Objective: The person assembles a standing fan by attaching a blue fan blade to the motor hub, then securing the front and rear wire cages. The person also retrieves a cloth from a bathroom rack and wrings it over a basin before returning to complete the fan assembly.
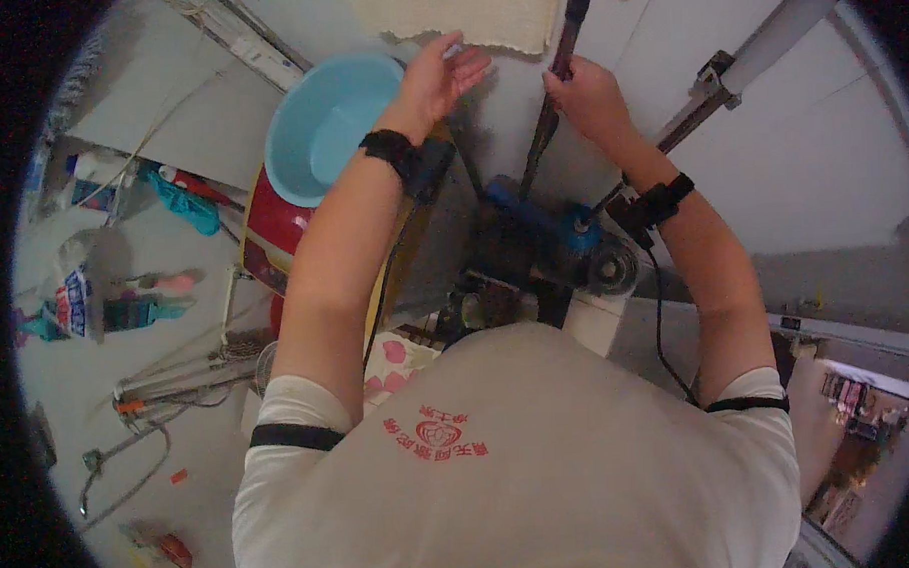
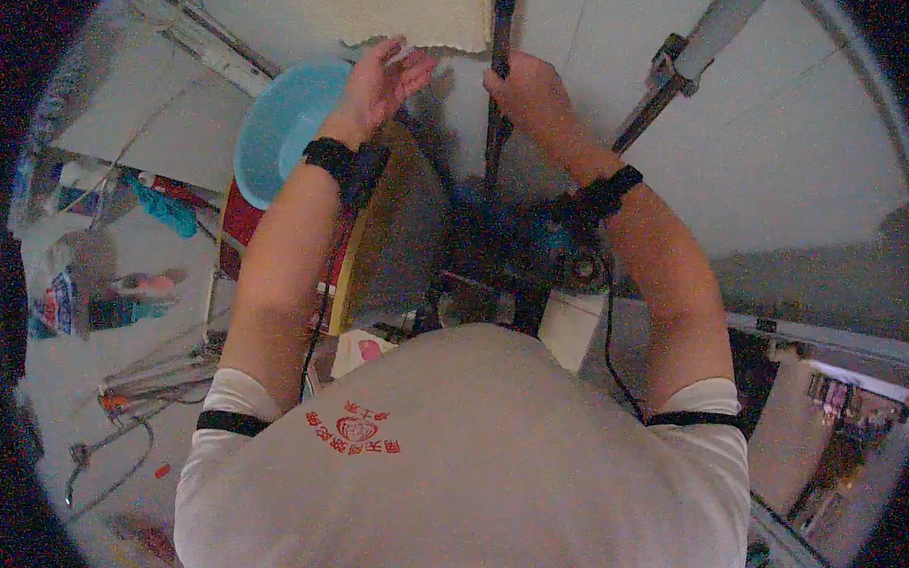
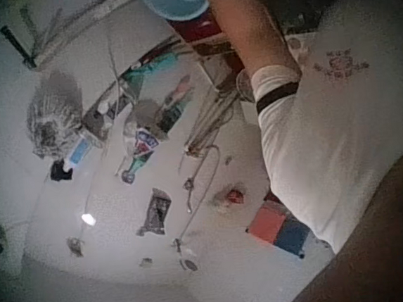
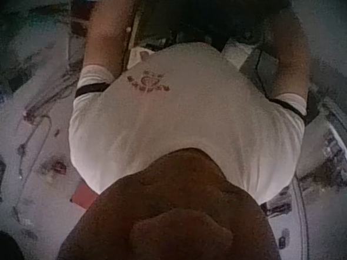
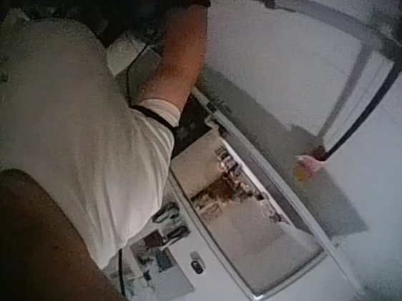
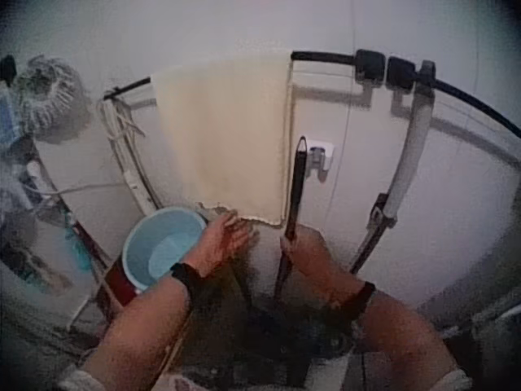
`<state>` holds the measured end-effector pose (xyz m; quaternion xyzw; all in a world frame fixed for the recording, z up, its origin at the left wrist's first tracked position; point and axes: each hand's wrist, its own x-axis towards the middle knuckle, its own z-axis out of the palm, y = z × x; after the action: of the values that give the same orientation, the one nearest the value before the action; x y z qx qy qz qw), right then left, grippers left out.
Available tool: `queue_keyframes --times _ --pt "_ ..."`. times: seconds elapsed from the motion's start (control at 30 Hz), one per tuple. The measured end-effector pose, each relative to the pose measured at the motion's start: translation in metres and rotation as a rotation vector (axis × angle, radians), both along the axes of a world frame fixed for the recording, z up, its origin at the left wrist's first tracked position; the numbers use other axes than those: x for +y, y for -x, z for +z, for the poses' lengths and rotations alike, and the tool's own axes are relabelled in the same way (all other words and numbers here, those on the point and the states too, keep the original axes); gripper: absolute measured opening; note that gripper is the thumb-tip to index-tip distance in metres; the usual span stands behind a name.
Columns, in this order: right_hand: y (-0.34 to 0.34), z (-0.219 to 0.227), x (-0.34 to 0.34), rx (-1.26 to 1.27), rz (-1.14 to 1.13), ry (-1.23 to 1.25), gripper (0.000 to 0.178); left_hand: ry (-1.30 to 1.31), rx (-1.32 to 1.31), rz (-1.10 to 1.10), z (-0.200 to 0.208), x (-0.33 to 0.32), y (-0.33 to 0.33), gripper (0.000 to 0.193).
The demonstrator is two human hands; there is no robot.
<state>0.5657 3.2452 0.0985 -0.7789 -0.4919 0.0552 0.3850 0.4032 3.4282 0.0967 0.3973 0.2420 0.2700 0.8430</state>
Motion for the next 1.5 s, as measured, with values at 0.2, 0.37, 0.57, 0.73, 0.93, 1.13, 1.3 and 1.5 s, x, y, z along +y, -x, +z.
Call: queue_keyframes --times 0.2,0.37,0.57,0.73,0.93,1.13,1.3,1.5 --pt "0.019 0.014 0.005 -0.047 -0.007 -0.055 0.034 0.079 -0.188 -0.142 -0.003 0.026 -0.014 0.028" --pt "0.032 0.025 0.009 -0.059 -0.068 -0.029 0.032 0.121 -0.200 -0.163 -0.001 0.034 -0.014 0.062" --pt "0.036 0.039 0.014 -0.237 -0.115 -0.020 0.030 0.151 -0.238 -0.198 0.008 0.037 -0.013 0.026" --pt "0.043 0.036 0.018 -0.165 -0.084 0.014 0.028 0.064 -0.421 -0.273 0.016 0.033 0.000 0.048" --pt "0.051 0.035 0.019 -0.067 -0.209 0.070 0.031 0.041 -0.391 -0.038 0.040 0.037 0.033 0.049" --pt "0.053 0.053 0.008 0.000 -0.181 0.113 0.037 0.147 -0.467 0.050 0.069 0.039 0.065 0.050" --pt "0.055 0.049 0.004 0.037 -0.186 0.108 0.039 0.128 -0.471 0.080 0.080 0.041 0.082 0.047" --pt "0.075 0.047 -0.006 0.022 -0.327 -0.084 0.039 0.055 -0.275 0.141 0.078 0.048 0.106 0.038"
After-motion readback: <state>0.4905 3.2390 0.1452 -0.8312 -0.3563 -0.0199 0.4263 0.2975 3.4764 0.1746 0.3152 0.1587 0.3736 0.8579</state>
